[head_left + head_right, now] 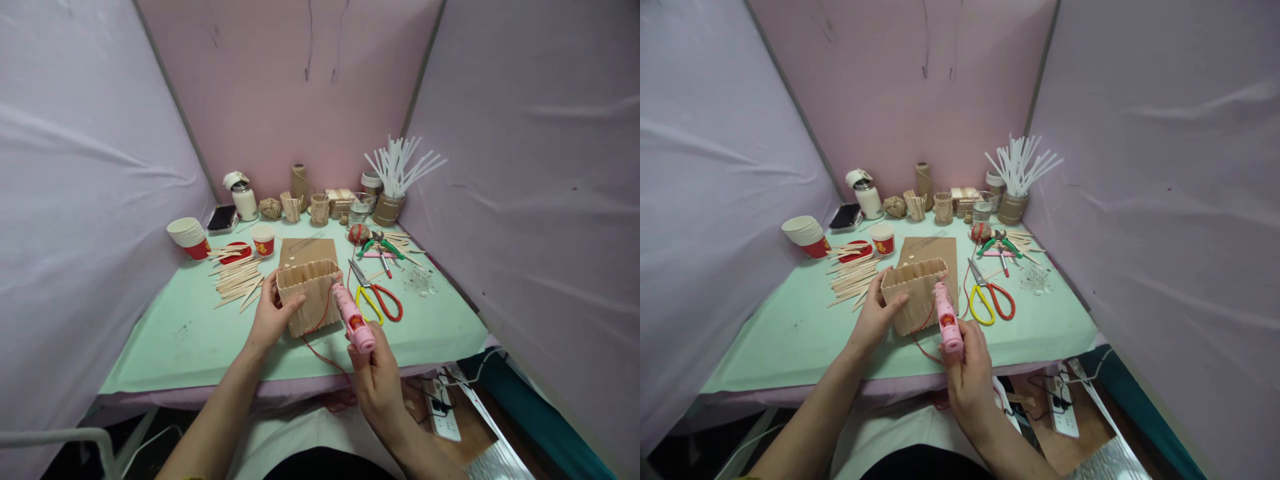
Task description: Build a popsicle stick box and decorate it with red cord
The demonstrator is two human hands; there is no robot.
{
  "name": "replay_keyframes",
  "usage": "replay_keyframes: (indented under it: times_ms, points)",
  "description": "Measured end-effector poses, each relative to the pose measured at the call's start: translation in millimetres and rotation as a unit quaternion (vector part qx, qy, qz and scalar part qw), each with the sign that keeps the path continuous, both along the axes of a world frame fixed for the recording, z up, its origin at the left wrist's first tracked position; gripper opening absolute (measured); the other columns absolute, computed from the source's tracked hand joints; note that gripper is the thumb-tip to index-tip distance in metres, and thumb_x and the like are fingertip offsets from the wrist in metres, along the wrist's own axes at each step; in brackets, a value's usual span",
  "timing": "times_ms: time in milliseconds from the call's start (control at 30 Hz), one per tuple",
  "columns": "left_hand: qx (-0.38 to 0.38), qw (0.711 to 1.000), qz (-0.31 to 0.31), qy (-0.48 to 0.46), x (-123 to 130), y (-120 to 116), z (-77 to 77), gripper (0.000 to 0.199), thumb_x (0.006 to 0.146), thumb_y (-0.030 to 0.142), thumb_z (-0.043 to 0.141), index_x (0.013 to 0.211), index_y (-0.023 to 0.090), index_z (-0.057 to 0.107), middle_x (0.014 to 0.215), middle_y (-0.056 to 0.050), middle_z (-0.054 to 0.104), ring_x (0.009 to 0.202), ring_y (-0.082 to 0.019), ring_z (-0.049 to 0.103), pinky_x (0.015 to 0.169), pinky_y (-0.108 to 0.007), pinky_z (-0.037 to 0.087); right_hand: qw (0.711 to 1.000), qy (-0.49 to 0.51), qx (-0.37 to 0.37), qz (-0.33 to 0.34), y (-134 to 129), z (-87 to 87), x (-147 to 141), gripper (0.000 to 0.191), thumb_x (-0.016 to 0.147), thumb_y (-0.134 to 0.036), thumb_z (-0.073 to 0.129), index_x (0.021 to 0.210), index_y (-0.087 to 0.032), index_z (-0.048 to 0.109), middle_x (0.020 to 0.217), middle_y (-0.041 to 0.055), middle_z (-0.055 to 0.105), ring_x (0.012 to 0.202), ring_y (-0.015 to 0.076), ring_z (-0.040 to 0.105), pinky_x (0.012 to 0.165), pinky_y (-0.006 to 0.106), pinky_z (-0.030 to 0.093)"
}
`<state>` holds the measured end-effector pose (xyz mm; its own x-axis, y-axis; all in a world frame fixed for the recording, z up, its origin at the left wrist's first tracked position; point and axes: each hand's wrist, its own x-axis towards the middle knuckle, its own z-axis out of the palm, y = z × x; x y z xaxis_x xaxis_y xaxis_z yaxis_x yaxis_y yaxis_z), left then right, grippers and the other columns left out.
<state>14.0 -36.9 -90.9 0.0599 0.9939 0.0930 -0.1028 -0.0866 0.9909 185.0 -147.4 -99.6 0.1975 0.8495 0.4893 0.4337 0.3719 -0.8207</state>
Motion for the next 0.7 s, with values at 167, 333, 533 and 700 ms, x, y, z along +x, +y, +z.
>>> replay_keyframes:
  times_ms: [167,333,533,700]
  points:
    - [-0.001,1.0,0.006,-0.002,0.6,0.4,1.0,0.081,0.064,0.038,0.08,0.132,0.024,0.039,0.131,-0.012,0.057,0.117,-0.027,0.057,0.095,-0.039,0.05,1.0,-0.001,0.003,0.004,-0.8,1.1,-1.0,0.018,0.098,-0.03,0.039,0.104,-0.021,0.052,0.088,0.0036,0.054,0.079,0.0176,0.052,0.071,0.031,0.045]
    - [-0.005,1.0,0.004,-0.001,0.3,-0.3,2.0,0.081,0.064,0.039,0.079,0.132,0.024,0.038,0.131,-0.012,0.057,0.117,-0.027,0.058,0.094,-0.038,0.05,1.0,-0.001,0.01,0.006,-0.5,0.7,-2.6,0.019,0.098,-0.031,0.039,0.107,-0.021,0.053,0.092,0.0044,0.056,0.082,0.0178,0.053,0.073,0.031,0.045]
    - [-0.002,1.0,0.004,0.005,0.1,-0.3,1.7,0.081,0.065,0.038,0.078,0.133,0.023,0.038,0.133,-0.013,0.055,0.118,-0.027,0.057,0.094,-0.039,0.05,1.0,0.004,0.007,0.011,-0.5,0.9,-2.4,0.021,0.098,-0.033,0.038,0.105,-0.021,0.054,0.09,0.0045,0.056,0.081,0.0179,0.053,0.072,0.032,0.045]
    - [0.001,1.0,0.002,0.011,0.5,0.2,1.9,0.082,0.065,0.039,0.078,0.134,0.023,0.037,0.131,-0.012,0.056,0.117,-0.026,0.058,0.093,-0.036,0.05,1.0,0.004,0.007,0.018,-0.7,0.6,-2.7,0.02,0.098,-0.032,0.039,0.104,-0.021,0.054,0.09,0.0045,0.055,0.081,0.018,0.053,0.072,0.032,0.045]
